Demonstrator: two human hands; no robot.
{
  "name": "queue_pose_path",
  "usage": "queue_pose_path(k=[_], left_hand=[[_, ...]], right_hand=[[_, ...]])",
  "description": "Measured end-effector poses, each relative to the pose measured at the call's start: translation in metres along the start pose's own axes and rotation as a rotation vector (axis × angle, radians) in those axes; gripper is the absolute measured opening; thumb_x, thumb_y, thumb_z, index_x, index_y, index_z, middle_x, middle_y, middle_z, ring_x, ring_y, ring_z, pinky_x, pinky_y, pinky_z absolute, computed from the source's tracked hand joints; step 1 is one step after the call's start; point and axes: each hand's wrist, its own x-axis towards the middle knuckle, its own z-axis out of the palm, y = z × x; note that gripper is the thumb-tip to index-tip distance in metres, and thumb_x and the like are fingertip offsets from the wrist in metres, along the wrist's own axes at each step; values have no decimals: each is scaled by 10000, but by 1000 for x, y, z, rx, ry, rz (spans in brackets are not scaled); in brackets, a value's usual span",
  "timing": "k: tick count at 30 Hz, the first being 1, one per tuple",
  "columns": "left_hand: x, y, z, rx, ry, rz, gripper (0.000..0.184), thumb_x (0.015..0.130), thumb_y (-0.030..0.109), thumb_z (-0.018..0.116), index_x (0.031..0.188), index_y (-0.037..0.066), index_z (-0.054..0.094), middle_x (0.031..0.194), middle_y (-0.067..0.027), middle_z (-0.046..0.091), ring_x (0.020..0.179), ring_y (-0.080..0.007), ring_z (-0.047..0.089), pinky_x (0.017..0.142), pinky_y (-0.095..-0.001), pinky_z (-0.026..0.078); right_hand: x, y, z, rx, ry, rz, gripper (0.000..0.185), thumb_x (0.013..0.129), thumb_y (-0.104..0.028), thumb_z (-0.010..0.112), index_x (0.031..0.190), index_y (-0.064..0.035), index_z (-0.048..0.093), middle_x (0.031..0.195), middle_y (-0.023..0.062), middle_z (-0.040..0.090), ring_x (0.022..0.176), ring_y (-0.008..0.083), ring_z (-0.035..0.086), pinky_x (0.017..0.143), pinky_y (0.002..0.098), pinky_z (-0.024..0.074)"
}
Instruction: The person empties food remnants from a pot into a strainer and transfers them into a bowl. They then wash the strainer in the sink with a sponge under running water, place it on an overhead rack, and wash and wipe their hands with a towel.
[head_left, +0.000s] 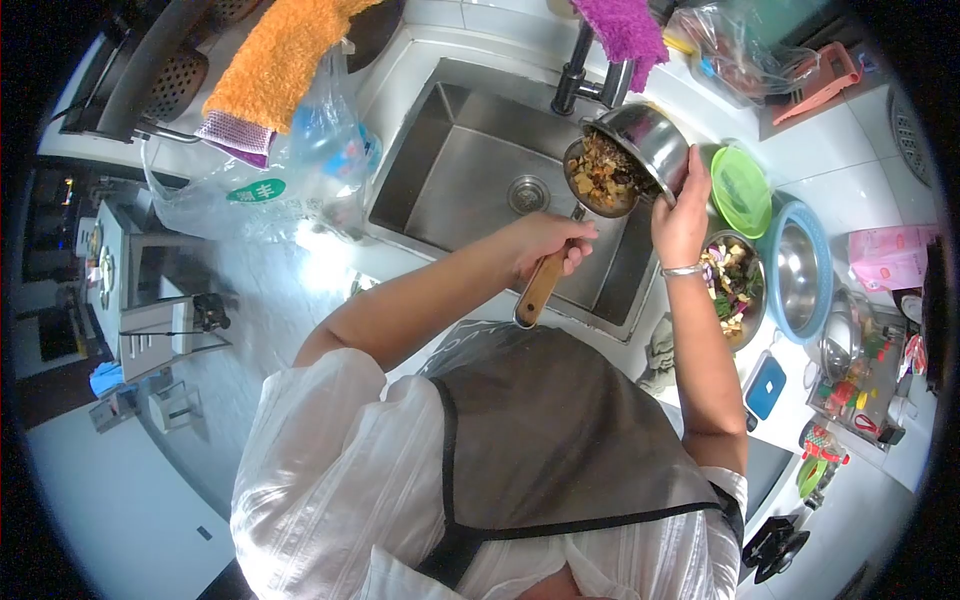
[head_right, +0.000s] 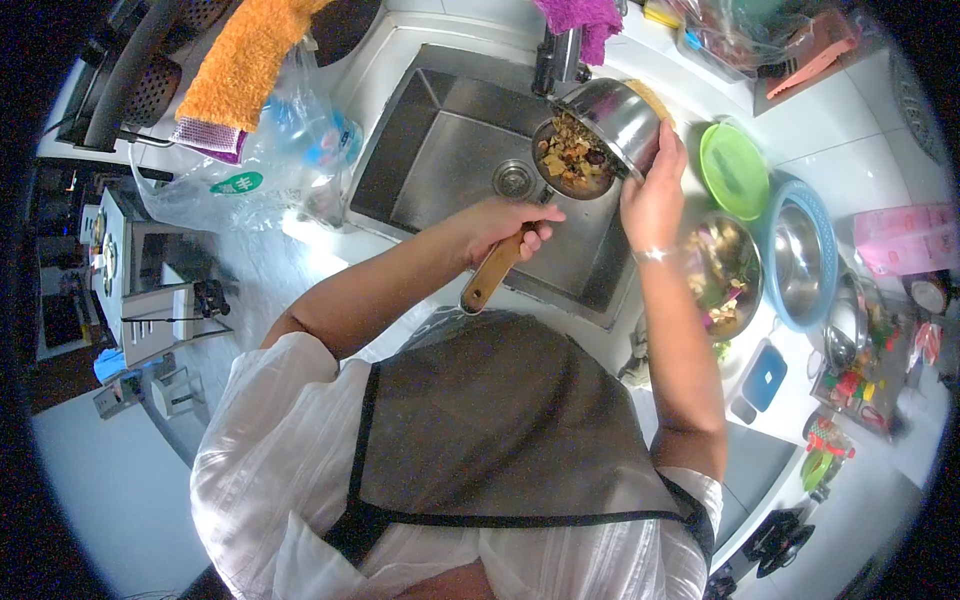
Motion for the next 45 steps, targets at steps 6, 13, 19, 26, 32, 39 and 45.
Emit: queue_pose_path(k=[6,13,19,26,32,39,45], left_hand=[[0,1,-1,-30,-31,13,217,949,251,632,983,37,612,772,-22,571,561,-66,507,456,-209,447],[-1,2,3,-21,-12,9,226,952,254,627,1062,57,636,772,-11,553,542,-61,485,447,-196,426],[-6,1,-2,11,-14,-1,263,949,275,632,1089,53,628,760,-7,544,537,-60,466,448,-194,405],[-7,-2,-12,73,-34,22,294,937,298,649,1108,60,625,730,-5,532,533,-70,455,441,-207,375],[-5,-5,-18,87,-37,16,293,943,286,642,1132,63,623,721,-5,526,518,-76,445,436,-212,372],[-7,-4,-21,119,-34,12,324,960,293,614,1182,57,597,719,0,515,520,-70,435,437,-211,372],[-9,-6,-28,75,-93,5,351,979,304,580,1232,62,565,724,15,506,527,-58,421,444,-198,359]], right_hand=[[0,0,-1,-11,26,11,873,697,101,604,1478,-78,258,1389,233,403,1135,435,532,917,453,487],[1,-3,-1,36,102,36,776,708,109,545,1442,-19,327,1244,222,495,1052,380,548,880,418,475],[5,15,6,21,70,89,743,750,55,575,1441,-16,310,1207,222,494,975,361,581,862,414,489],[12,50,18,57,31,209,668,795,-4,577,1418,22,337,1272,246,503,1140,369,556,970,396,451],[20,71,21,163,-47,313,650,806,-30,577,1402,69,339,1335,288,482,1208,378,531,1042,388,403],[26,77,17,203,-84,418,633,807,-54,578,1388,79,362,1298,294,523,1213,380,533,1050,387,395],[29,81,14,208,-83,461,624,800,-56,589,1368,94,378,1261,287,552,1175,373,561,1027,389,410]])
